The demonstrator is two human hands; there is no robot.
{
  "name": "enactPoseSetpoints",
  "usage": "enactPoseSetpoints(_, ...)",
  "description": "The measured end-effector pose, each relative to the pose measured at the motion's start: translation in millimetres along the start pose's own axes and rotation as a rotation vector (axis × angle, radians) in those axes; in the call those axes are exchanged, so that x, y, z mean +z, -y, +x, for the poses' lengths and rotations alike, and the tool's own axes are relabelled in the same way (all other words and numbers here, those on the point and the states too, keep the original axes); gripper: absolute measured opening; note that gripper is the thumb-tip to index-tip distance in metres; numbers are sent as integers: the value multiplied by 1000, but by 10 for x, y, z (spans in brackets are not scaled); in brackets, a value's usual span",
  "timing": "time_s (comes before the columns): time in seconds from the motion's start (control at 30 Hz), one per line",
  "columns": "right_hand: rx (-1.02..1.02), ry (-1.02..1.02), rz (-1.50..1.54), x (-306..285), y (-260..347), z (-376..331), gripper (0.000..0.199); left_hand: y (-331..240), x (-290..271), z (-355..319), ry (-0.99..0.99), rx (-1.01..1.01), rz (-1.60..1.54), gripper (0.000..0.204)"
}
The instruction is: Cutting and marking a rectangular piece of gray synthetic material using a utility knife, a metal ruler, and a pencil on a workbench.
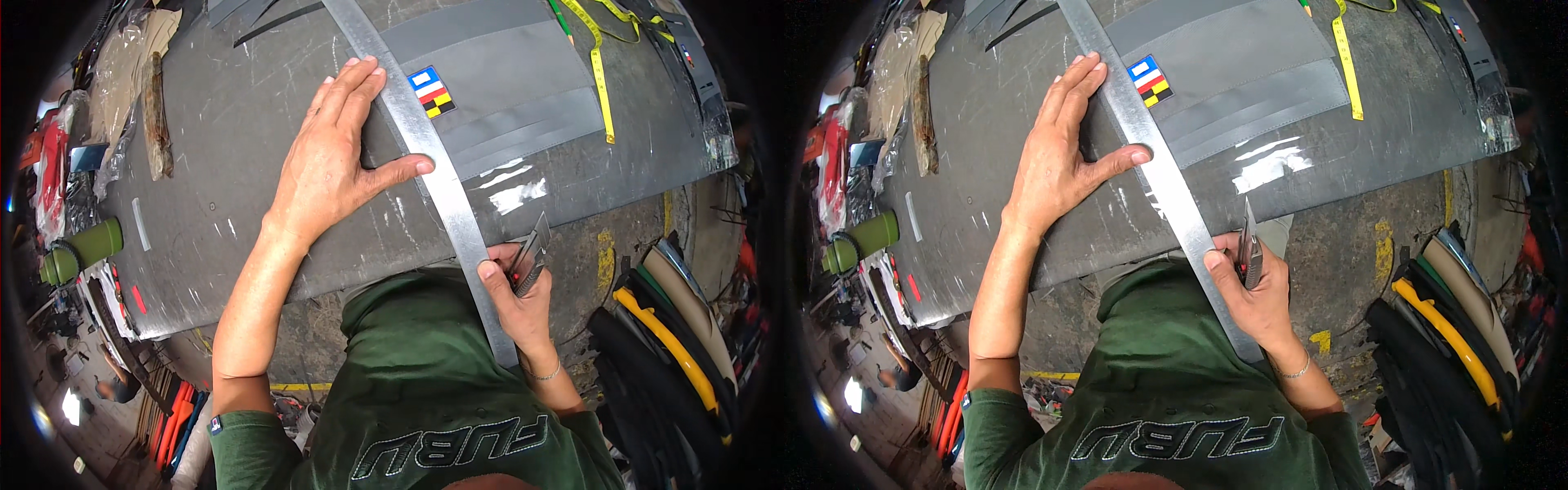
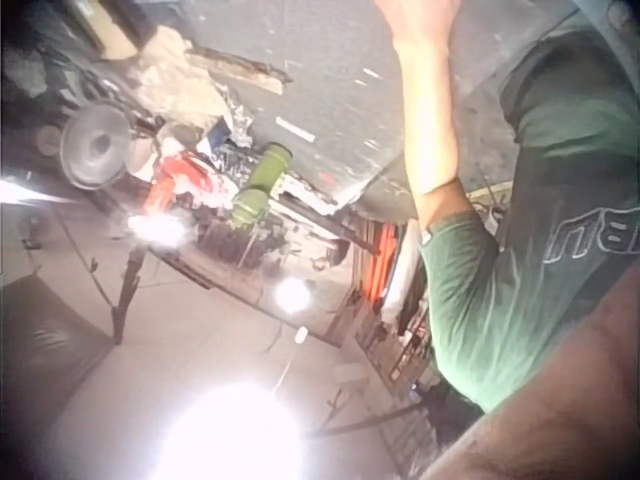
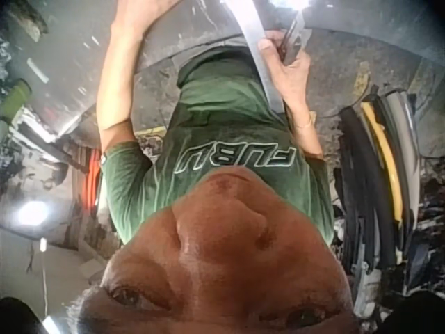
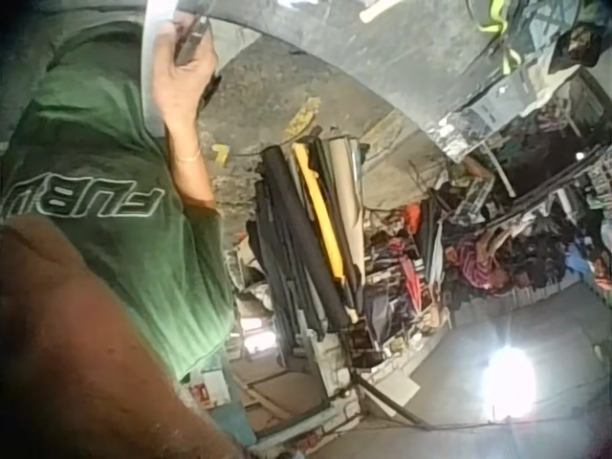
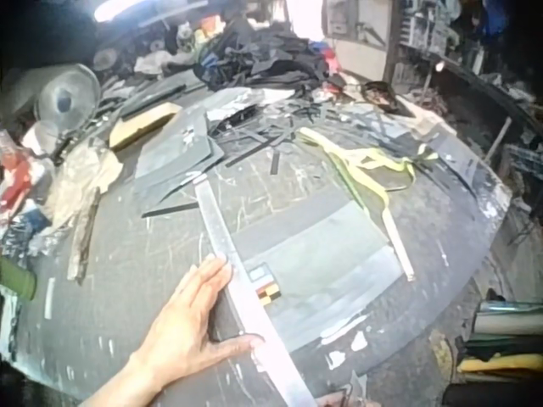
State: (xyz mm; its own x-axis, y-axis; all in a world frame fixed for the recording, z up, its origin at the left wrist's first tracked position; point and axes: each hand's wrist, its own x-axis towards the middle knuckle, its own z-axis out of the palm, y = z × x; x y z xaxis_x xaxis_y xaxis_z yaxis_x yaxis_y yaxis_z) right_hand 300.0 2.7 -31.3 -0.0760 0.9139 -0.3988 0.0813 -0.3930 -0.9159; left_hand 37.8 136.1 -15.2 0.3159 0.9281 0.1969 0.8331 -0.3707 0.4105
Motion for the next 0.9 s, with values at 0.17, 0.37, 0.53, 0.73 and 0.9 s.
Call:
enactPoseSetpoints(0.17,-15,-4,-29,-4,-34,-3,20,4,2,-8,0,-3,-3,102)
enactPoseSetpoints(0.37,-5,-9,-17,1,7,13,21,-43,-38,30,8,-41,-53,99)
enactPoseSetpoints(0.53,-22,-22,-84,14,76,11,19,-65,-41,16,-31,58,123,86)
enactPoseSetpoints(0.73,-11,-15,-88,16,85,24,16,-263,-155,23,134,192,-101,33)
enactPoseSetpoints(0.9,2,-18,-102,18,124,26,17,-351,-90,-119,89,308,16,32)
